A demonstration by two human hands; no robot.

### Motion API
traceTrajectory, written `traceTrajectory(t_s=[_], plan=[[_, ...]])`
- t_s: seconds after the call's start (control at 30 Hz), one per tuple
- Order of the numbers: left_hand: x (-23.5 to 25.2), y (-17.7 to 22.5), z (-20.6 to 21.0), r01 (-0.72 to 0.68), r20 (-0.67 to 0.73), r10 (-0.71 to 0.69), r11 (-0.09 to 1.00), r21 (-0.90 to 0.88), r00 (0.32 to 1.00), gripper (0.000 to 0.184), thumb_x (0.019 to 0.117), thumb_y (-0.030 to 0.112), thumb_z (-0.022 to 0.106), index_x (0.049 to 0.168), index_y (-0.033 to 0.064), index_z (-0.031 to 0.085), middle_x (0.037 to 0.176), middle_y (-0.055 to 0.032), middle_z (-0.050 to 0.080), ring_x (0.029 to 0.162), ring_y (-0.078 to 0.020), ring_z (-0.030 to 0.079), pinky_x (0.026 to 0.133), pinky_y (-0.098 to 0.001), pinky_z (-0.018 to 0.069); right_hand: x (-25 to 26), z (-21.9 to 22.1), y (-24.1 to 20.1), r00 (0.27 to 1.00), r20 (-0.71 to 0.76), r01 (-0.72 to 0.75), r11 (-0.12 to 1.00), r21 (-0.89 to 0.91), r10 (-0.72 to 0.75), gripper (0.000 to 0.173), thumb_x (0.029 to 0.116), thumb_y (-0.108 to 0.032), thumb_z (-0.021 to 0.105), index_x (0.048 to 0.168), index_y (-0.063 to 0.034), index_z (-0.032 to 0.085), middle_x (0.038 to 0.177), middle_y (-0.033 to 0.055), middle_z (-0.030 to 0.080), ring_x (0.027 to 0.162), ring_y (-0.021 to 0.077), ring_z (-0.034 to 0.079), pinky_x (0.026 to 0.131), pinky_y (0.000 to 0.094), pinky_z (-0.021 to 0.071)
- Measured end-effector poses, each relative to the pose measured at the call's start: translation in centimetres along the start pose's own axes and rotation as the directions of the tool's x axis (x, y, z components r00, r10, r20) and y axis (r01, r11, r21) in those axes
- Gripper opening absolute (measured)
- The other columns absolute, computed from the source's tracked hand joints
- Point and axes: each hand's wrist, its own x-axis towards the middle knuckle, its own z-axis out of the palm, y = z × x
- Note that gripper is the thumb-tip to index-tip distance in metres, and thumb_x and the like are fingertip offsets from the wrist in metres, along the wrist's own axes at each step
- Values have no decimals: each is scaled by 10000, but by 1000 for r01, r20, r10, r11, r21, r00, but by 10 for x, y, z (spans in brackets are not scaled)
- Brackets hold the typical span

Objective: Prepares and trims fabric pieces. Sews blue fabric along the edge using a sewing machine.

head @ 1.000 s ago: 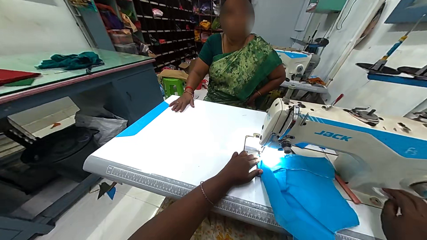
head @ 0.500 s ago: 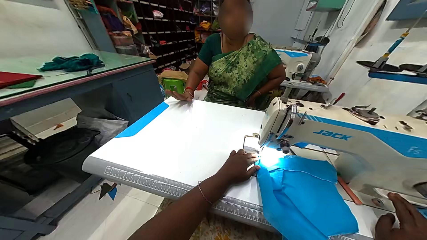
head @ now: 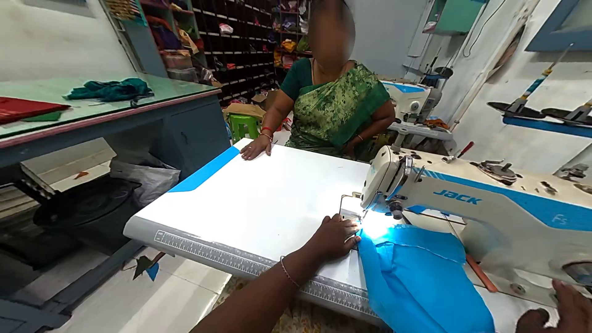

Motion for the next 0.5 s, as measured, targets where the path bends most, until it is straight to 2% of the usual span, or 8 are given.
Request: traceTrajectory(t_s=[0.03, 0.07, 0.1, 0.17, 0.2, 0.27, 0.4, 0.5], plan=[[1, -1, 1, 8, 16, -8, 1000, -6, 1000, 435, 1103, 364, 412, 1388, 135, 649, 1484, -11, 576, 1329, -263, 506, 1048, -510, 383, -1, -6, -21, 999, -27, 23, 996, 90, -21, 438, 934, 72, 474, 1357, 159, 547, 1384, 385, 532, 1238, 497, 581, 1043, 524, 474], [3, -2, 1, 14, 32, -14, 1000, -15, 999, 452, 1108, 371, 387, 1396, 134, 642, 1494, -17, 567, 1352, -267, 494, 1067, -521, 374, -4, -11, -42, 999, 10, 38, 974, 224, -41, 409, 942, 64, 477, 1324, 194, 539, 1313, 393, 564, 1109, 427, 643, 948, 442, 535], [3, -2, 1, 19, 47, -18, 999, -30, 999, 471, 1111, 373, 361, 1410, 127, 629, 1508, -30, 556, 1377, -279, 479, 1086, -538, 359, -7, -12, -61, 991, 106, 29, 921, 388, -76, 369, 963, 45, 480, 1283, 221, 530, 1229, 366, 606, 1011, 331, 669, 879, 381, 560], [2, -1, -2, 29, 64, -26, 998, -50, 998, 491, 1112, 377, 339, 1431, 115, 605, 1523, -51, 542, 1399, -303, 464, 1107, -568, 337, -14, -9, -100, 899, 407, -167, 737, 655, -158, 335, 1010, -6, 499, 1270, 204, 522, 1126, 234, 647, 943, 155, 677, 844, 301, 579], [1, -1, -2, 30, 59, -27, 998, -56, 998, 488, 1110, 373, 345, 1429, 112, 606, 1517, -58, 547, 1395, -314, 469, 1107, -579, 337, -16, -7, -120, 817, 545, -301, 669, 680, -186, 347, 1019, -20, 503, 1302, 179, 512, 1139, 217, 646, 953, 160, 688, 860, 321, 587], [0, -1, -2, 26, 50, -23, 998, -53, 998, 479, 1108, 372, 358, 1424, 117, 610, 1515, -51, 549, 1385, -315, 475, 1105, -574, 339, -21, 2, -151, 701, 683, -422, 655, 627, -202, 392, 1044, -95, 517, 1360, 136, 501, 1153, 234, 659, 988, 237, 701, 898, 402, 584], [-1, -2, -2, 20, 42, -18, 999, -48, 999, 473, 1101, 384, 388, 1423, 121, 617, 1514, -45, 554, 1387, -310, 475, 1109, -568, 333, -22, 25, -193, 630, 772, -431, 789, 438, -84, 559, 1033, -316, 601, 1428, 60, 475, 1045, 216, 704, 890, 297, 681, 829, 495, 534], [-4, -2, -3, 28, 36, -26, 997, -71, 999, 484, 1088, 420, 428, 1406, 117, 632, 1495, -54, 571, 1387, -310, 479, 1121, -563, 328, -22, 37, -206, 563, 826, -524, 766, 371, -15, 636, 979, -200, 681, 1492, 42, 395, 1082, 238, 668, 921, 320, 655, 849, 505, 520]])
